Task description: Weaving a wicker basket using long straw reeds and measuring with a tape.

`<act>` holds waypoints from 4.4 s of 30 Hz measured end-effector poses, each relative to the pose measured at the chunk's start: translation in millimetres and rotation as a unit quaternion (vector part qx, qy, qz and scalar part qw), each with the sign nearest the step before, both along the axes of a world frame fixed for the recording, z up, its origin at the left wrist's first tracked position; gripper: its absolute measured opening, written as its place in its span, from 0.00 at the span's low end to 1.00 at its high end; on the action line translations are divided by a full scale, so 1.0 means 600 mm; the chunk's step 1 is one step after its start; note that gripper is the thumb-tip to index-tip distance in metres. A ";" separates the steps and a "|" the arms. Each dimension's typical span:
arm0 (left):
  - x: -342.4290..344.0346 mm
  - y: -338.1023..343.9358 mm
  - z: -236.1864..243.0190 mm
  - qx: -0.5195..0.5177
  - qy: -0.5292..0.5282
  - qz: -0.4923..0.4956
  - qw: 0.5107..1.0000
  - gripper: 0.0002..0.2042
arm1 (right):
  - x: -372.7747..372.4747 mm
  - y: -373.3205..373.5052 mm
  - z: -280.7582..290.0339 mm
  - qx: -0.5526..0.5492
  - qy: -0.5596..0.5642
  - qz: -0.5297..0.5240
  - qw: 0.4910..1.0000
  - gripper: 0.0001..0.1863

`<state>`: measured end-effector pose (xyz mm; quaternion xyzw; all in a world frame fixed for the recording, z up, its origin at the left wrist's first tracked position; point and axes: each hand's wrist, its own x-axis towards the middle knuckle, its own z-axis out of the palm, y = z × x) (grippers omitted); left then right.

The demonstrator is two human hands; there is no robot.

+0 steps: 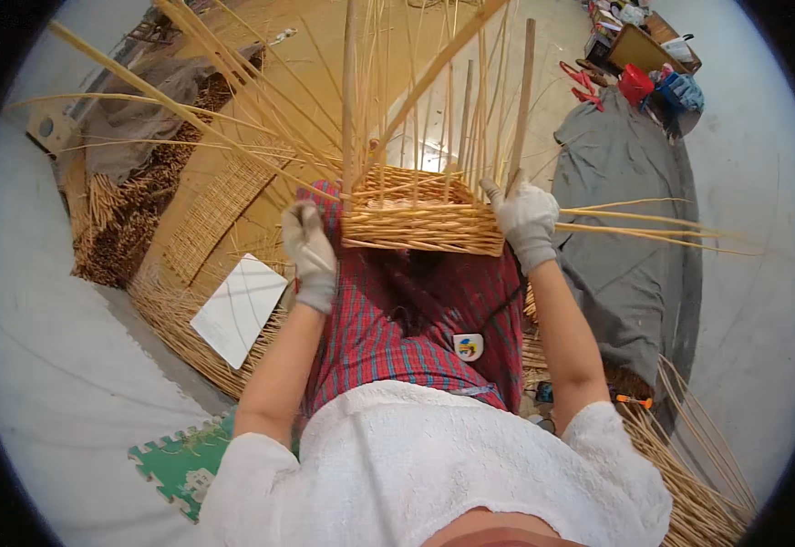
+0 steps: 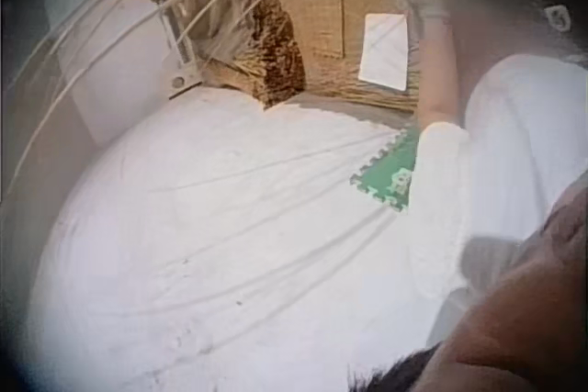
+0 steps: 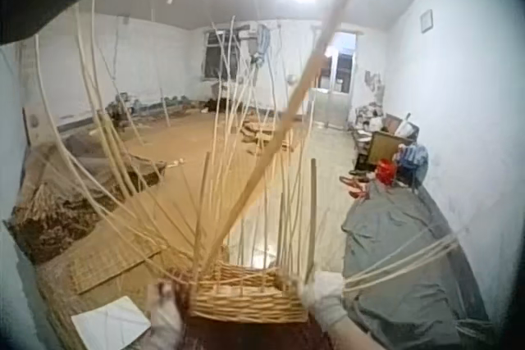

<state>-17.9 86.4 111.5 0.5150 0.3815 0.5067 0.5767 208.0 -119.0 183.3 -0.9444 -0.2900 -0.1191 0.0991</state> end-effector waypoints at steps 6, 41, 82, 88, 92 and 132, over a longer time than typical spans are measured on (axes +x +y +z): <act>0.135 0.144 0.017 0.078 -0.059 -0.306 0.947 0.23 | 0.137 0.062 0.001 -0.007 -0.031 -0.020 0.999 0.26; 0.237 0.091 0.041 0.126 -0.124 -0.247 0.953 0.22 | 0.213 0.036 -0.002 0.188 -0.170 0.004 0.967 0.14; 0.164 -0.028 -0.067 0.092 -0.301 -0.054 0.948 0.11 | -0.237 0.204 0.012 0.467 0.324 0.269 0.778 0.13; 0.098 -0.005 -0.050 0.069 -0.205 -0.116 0.969 0.17 | -0.272 0.139 0.030 0.423 0.223 0.397 0.784 0.15; 0.091 0.043 -0.023 -0.021 -0.178 -0.226 0.958 0.27 | -0.293 0.100 0.056 0.335 0.388 0.501 0.697 0.21; 0.011 0.014 -0.076 0.082 0.140 -0.332 0.929 0.33 | -0.210 0.026 -0.017 0.393 0.275 0.187 0.858 0.08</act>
